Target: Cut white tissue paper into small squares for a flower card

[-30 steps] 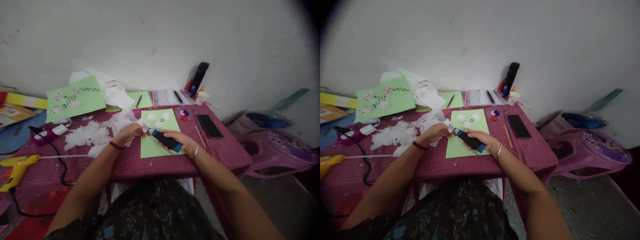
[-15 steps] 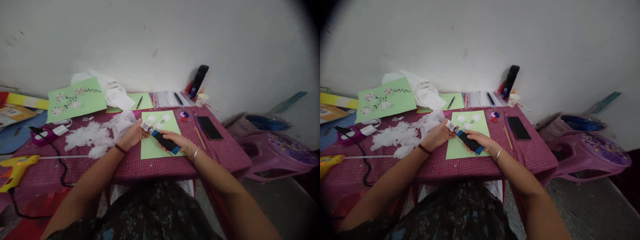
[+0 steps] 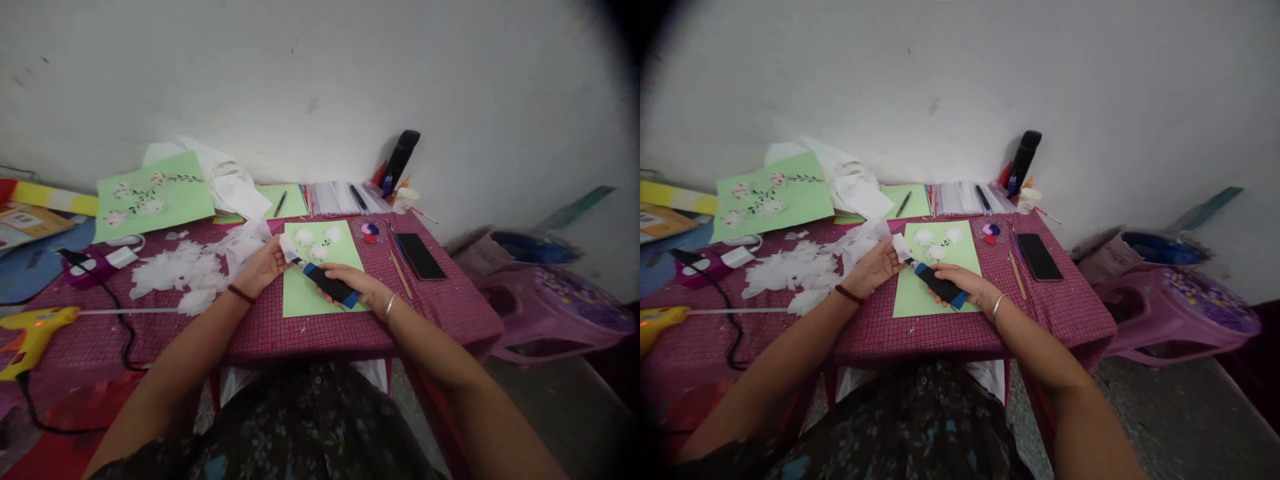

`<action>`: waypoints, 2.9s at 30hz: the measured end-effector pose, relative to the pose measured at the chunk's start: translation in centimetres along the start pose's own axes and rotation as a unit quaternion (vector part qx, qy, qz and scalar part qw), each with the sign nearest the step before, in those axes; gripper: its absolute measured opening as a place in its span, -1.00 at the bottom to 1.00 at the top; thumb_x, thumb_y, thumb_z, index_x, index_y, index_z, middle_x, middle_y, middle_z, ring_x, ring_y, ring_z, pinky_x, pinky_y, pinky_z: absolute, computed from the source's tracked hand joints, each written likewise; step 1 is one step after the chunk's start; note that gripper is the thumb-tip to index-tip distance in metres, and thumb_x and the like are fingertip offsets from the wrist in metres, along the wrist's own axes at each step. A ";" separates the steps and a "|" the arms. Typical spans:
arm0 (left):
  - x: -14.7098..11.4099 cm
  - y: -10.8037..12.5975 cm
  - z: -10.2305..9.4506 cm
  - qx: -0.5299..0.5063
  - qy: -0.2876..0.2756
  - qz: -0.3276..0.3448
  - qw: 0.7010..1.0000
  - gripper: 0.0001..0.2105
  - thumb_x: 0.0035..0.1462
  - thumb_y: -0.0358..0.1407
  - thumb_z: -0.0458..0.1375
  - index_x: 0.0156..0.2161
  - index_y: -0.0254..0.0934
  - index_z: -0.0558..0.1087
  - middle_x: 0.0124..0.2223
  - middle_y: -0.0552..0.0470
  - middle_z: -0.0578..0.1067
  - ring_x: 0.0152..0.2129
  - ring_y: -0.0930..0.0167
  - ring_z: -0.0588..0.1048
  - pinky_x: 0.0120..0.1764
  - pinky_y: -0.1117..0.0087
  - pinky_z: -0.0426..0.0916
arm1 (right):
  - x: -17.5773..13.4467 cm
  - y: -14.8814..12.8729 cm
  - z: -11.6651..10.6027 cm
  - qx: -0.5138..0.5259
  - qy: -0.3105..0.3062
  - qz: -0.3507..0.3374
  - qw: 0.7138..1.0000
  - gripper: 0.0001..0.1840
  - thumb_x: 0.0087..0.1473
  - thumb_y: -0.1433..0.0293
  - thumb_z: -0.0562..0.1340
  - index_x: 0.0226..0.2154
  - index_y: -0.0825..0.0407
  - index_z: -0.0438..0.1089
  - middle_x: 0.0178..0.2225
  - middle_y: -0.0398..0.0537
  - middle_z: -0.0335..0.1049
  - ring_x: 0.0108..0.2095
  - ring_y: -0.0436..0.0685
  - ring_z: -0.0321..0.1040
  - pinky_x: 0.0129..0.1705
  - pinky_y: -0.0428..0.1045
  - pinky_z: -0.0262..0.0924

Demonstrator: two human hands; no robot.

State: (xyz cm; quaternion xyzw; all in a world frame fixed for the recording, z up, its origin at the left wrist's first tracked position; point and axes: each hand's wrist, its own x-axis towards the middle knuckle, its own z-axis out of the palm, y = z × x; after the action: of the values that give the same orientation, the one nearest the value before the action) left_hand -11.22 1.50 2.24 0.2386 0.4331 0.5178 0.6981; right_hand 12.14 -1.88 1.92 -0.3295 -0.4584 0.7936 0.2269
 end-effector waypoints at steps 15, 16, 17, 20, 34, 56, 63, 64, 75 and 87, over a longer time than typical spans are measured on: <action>0.8 -0.8 -0.6 0.059 0.025 0.028 0.998 -0.75 0.27 -0.25 0.19 0.01 -0.30 0.46 -0.01 -0.11 0.51 -0.17 0.32 0.53 -0.13 0.21 0.49 | 0.2 0.3 -0.3 0.001 -0.004 -0.029 1.000 -0.67 0.13 0.34 0.19 -0.03 0.04 0.27 -0.43 -0.07 0.49 -0.55 0.05 0.42 -0.63 -0.10 0.33; 0.7 -0.8 -0.6 0.059 0.022 0.031 0.998 -0.85 0.25 -0.30 0.20 -0.11 -0.31 0.49 -0.13 -0.08 0.54 -0.28 0.38 0.53 -0.20 0.31 0.49 | 0.2 0.2 -0.2 0.001 -0.001 -0.029 1.000 -0.66 0.14 0.34 0.18 -0.02 0.04 0.27 -0.43 -0.07 0.49 -0.55 0.04 0.42 -0.63 -0.10 0.33; 0.5 -0.8 -0.6 0.058 0.018 0.034 0.998 -0.94 0.22 -0.36 0.21 -0.24 -0.31 0.50 -0.26 -0.04 0.55 -0.39 0.43 0.52 -0.29 0.39 0.47 | 0.1 0.2 -0.2 0.001 0.003 -0.027 1.000 -0.65 0.14 0.35 0.18 0.00 0.05 0.27 -0.43 -0.07 0.49 -0.55 0.04 0.41 -0.63 -0.11 0.32; 0.3 -0.7 -0.4 0.053 0.009 0.043 0.998 -0.88 0.09 -0.45 0.22 -0.46 -0.31 0.44 -0.52 0.04 0.50 -0.59 0.49 0.45 -0.46 0.48 0.38 | 0.1 0.1 -0.1 0.001 0.013 -0.023 1.000 -0.59 0.16 0.36 0.15 0.07 0.07 0.24 -0.42 -0.07 0.48 -0.55 0.05 0.42 -0.62 -0.10 0.31; -0.4 -0.5 0.0 0.070 -0.030 0.023 0.997 -0.96 0.04 -0.44 0.20 -0.41 -0.36 0.50 -0.49 -0.02 0.55 -0.59 0.46 0.49 -0.49 0.47 0.38 | 0.1 0.1 -0.3 0.011 0.010 -0.039 0.999 -0.60 0.15 0.37 0.16 0.04 0.08 0.23 -0.43 -0.06 0.50 -0.56 0.05 0.43 -0.63 -0.11 0.34; -0.4 -0.8 0.1 0.111 -0.047 0.100 0.988 -0.79 0.11 -0.22 0.28 -0.46 -0.29 0.45 -0.52 0.08 0.47 -0.59 0.50 0.42 -0.41 0.47 0.35 | -0.5 -0.2 0.2 -0.018 0.018 -0.057 0.998 -0.68 0.14 0.35 0.19 -0.03 0.04 0.28 -0.39 -0.06 0.50 -0.52 0.05 0.45 -0.59 -0.09 0.37; -0.8 -0.8 0.2 0.168 -0.058 0.113 0.978 -0.72 0.14 -0.16 0.25 -0.48 -0.27 0.38 -0.52 0.13 0.41 -0.57 0.52 0.39 -0.36 0.45 0.33 | -0.3 -0.1 0.0 -0.008 0.005 -0.065 0.998 -0.65 0.12 0.29 0.22 -0.04 0.04 0.27 -0.40 -0.07 0.49 -0.52 0.05 0.44 -0.60 -0.10 0.34; -0.7 -0.8 0.2 0.176 -0.061 0.112 0.976 -0.72 0.14 -0.16 0.25 -0.48 -0.27 0.38 -0.52 0.13 0.41 -0.57 0.52 0.38 -0.36 0.45 0.33 | -0.3 -0.1 -0.1 -0.008 0.004 -0.064 0.998 -0.65 0.12 0.28 0.21 -0.04 0.04 0.27 -0.39 -0.07 0.49 -0.52 0.05 0.43 -0.60 -0.10 0.34; -0.3 -0.2 -0.4 0.254 -0.059 0.128 0.957 -0.70 0.09 -0.16 0.29 -0.53 -0.35 0.49 -0.55 0.03 0.49 -0.59 0.51 0.39 -0.42 0.47 0.27 | -0.5 -0.4 0.0 -0.016 0.025 -0.068 0.997 -0.65 0.13 0.31 0.20 -0.03 0.05 0.27 -0.38 -0.05 0.48 -0.52 0.05 0.43 -0.60 -0.10 0.31; -0.7 -0.1 0.1 0.154 -0.047 0.087 0.983 -0.79 0.02 -0.50 0.21 -0.56 -0.29 0.32 -0.69 0.22 0.24 -0.77 0.61 0.15 -0.67 0.55 -0.06 | -0.5 -0.3 0.3 -0.040 0.050 -0.060 0.996 -0.68 0.13 0.34 0.19 -0.04 0.00 0.30 -0.38 -0.07 0.50 -0.52 0.05 0.42 -0.59 -0.09 0.33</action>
State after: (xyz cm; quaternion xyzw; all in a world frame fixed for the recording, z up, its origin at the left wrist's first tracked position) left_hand -11.11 0.79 2.49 0.4045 0.4520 0.4914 0.6250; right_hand 12.27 -2.28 2.45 -0.3491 -0.4966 0.7425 0.2833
